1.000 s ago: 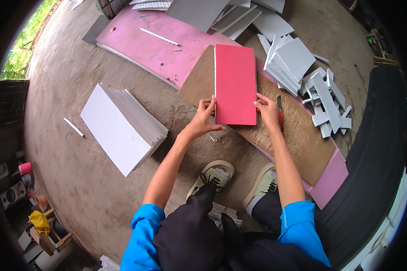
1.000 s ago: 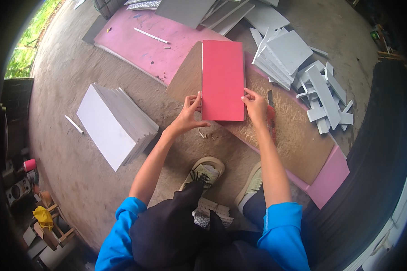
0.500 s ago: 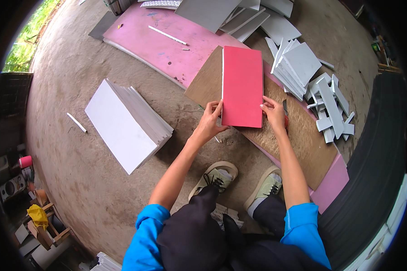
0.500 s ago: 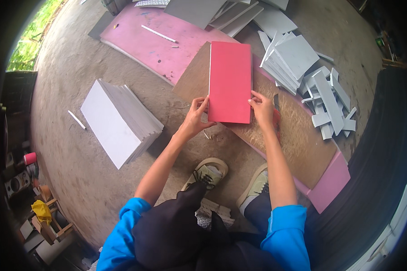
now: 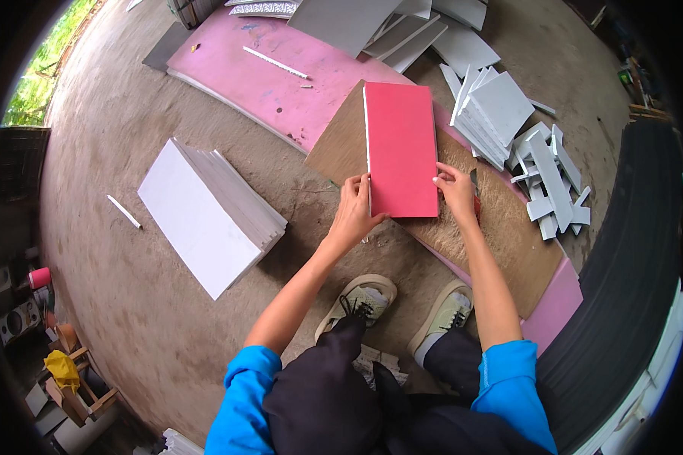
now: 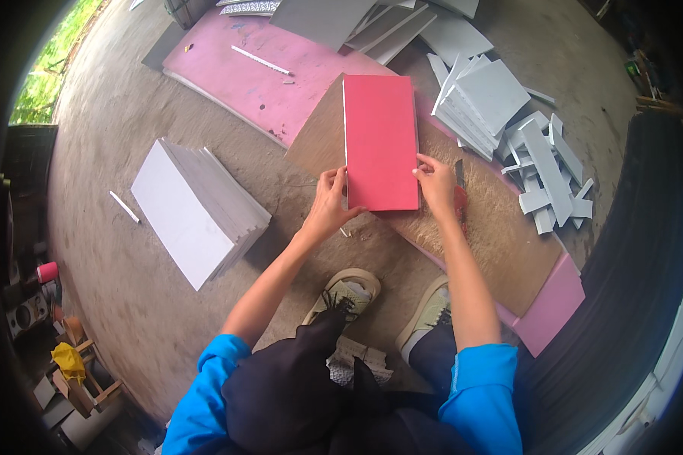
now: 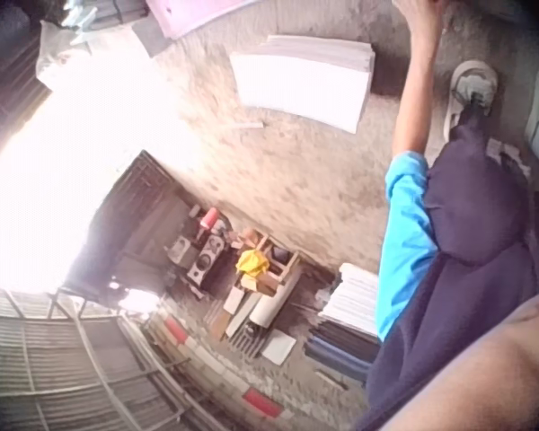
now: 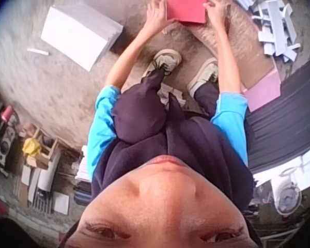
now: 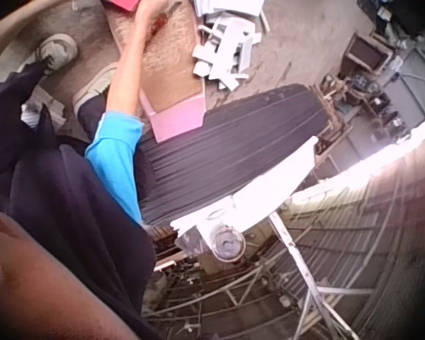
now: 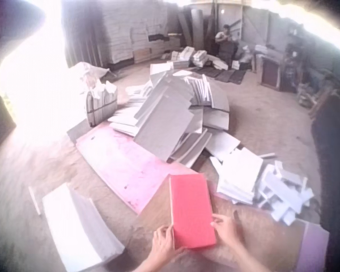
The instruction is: The person sits on the floor and repeatedly cuts white paper sheets using a red utility knife against a pink template. They align each sheet, cut along the edge, and place the trimmed pieces into a growing stack.
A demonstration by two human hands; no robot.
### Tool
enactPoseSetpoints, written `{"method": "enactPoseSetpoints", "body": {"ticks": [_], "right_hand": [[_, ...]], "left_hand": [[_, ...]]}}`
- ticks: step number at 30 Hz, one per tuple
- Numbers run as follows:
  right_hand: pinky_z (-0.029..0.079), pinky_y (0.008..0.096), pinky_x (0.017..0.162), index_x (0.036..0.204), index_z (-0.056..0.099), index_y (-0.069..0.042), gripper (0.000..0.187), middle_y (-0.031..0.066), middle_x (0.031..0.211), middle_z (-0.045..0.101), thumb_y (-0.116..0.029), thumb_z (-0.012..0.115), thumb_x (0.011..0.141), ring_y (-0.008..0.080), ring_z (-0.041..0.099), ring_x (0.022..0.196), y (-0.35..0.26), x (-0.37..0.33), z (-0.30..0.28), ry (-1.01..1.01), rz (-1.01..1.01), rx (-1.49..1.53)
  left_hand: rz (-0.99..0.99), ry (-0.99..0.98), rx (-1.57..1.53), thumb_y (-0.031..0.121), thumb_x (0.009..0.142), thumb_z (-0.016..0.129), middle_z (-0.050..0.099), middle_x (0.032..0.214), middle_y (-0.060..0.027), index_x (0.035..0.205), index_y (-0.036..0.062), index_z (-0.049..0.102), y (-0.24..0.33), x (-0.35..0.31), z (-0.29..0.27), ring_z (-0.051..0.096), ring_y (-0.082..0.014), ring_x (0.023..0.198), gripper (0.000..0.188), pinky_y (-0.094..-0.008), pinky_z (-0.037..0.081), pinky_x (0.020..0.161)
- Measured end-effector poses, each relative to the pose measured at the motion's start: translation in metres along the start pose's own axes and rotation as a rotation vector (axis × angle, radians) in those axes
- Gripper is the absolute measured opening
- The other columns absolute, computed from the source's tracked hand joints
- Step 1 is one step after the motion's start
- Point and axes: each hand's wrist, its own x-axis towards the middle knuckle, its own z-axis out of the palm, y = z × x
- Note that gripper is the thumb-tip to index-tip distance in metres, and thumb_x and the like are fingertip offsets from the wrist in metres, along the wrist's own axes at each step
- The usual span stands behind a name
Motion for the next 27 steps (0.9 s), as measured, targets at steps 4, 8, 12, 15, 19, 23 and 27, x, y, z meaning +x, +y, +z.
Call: {"method": "enactPoseSetpoints", "body": {"ticks": [4, 8, 12, 15, 19, 23, 27], "right_hand": [[0.050, 0.0284, 0.064, 0.108, 0.064, -0.005, 0.033, 0.0075, 0.076, 0.065, -0.003, 0.065, 0.075, 0.0157, 0.062, 0.067, 0.001, -0.003, 0.006, 0.061, -0.094, -0.093], [0.050, 0.0269, 0.065, 0.110, 0.063, -0.007, 0.035, 0.0077, 0.081, 0.063, -0.003, 0.066, 0.075, 0.0144, 0.060, 0.067, 0.002, -0.002, 0.011, 0.070, -0.134, -0.094], [0.049, 0.0307, 0.066, 0.109, 0.063, -0.005, 0.034, 0.0102, 0.082, 0.060, -0.004, 0.066, 0.076, 0.0193, 0.060, 0.069, 0.005, -0.007, 0.007, 0.062, -0.110, -0.032], [0.046, 0.0345, 0.076, 0.108, 0.062, -0.006, 0.032, 0.0103, 0.092, 0.056, -0.005, 0.065, 0.077, 0.0228, 0.056, 0.083, 0.017, -0.017, -0.013, 0.173, -0.135, -0.190], [0.042, 0.0400, 0.085, 0.109, 0.053, -0.003, 0.039, 0.0139, 0.102, 0.050, -0.009, 0.069, 0.074, 0.0295, 0.048, 0.101, 0.040, -0.042, -0.039, 0.313, -0.028, -0.512], [0.043, 0.0422, 0.083, 0.107, 0.048, 0.001, 0.042, 0.0191, 0.103, 0.048, -0.011, 0.070, 0.073, 0.0343, 0.051, 0.096, 0.053, -0.046, -0.050, 0.281, -0.017, -0.567], [0.046, 0.0433, 0.077, 0.106, 0.045, 0.003, 0.031, 0.0217, 0.102, 0.048, -0.010, 0.060, 0.082, 0.0349, 0.054, 0.087, 0.039, -0.040, -0.048, 0.274, -0.057, -0.368]], "left_hand": [[0.139, 0.174, 0.260, 0.043, 0.057, 0.079, 0.018, 0.138, -0.0218, 0.137, -0.0038, 0.019, 0.019, 0.026, 0.006, 0.019, -0.0377, 0.130, 0.111, -0.0519, 0.019, 0.106], [0.261, 0.026, 0.367, 0.061, 0.051, 0.074, 0.000, 0.147, -0.0230, 0.142, 0.0016, 0.011, 0.020, 0.077, 0.007, -0.007, -0.0415, 0.136, 0.126, -0.0648, 0.001, 0.102], [0.230, -0.145, 0.463, 0.074, 0.043, 0.068, -0.006, 0.148, -0.0217, 0.145, 0.0185, 0.010, 0.024, 0.089, 0.019, -0.014, -0.0424, 0.134, 0.130, -0.0740, -0.005, 0.092], [0.155, -0.205, 0.504, 0.073, 0.041, 0.070, -0.008, 0.149, -0.0189, 0.145, 0.0230, 0.008, 0.032, 0.090, 0.020, -0.017, -0.0414, 0.134, 0.131, -0.0749, -0.004, 0.092], [0.032, -0.333, 0.590, 0.074, 0.041, 0.071, -0.016, 0.148, -0.0154, 0.144, 0.0277, -0.003, 0.034, 0.096, 0.015, -0.022, -0.0401, 0.133, 0.135, -0.0740, -0.005, 0.093], [0.052, -0.292, 0.562, 0.073, 0.039, 0.071, -0.013, 0.149, -0.0145, 0.145, 0.0277, 0.003, 0.036, 0.096, 0.020, -0.020, -0.0387, 0.134, 0.133, -0.0744, -0.004, 0.093], [0.070, -0.265, 0.542, 0.072, 0.039, 0.072, -0.010, 0.149, -0.0145, 0.145, 0.0278, 0.004, 0.036, 0.096, 0.021, -0.018, -0.0384, 0.135, 0.133, -0.0738, -0.004, 0.094]]}}
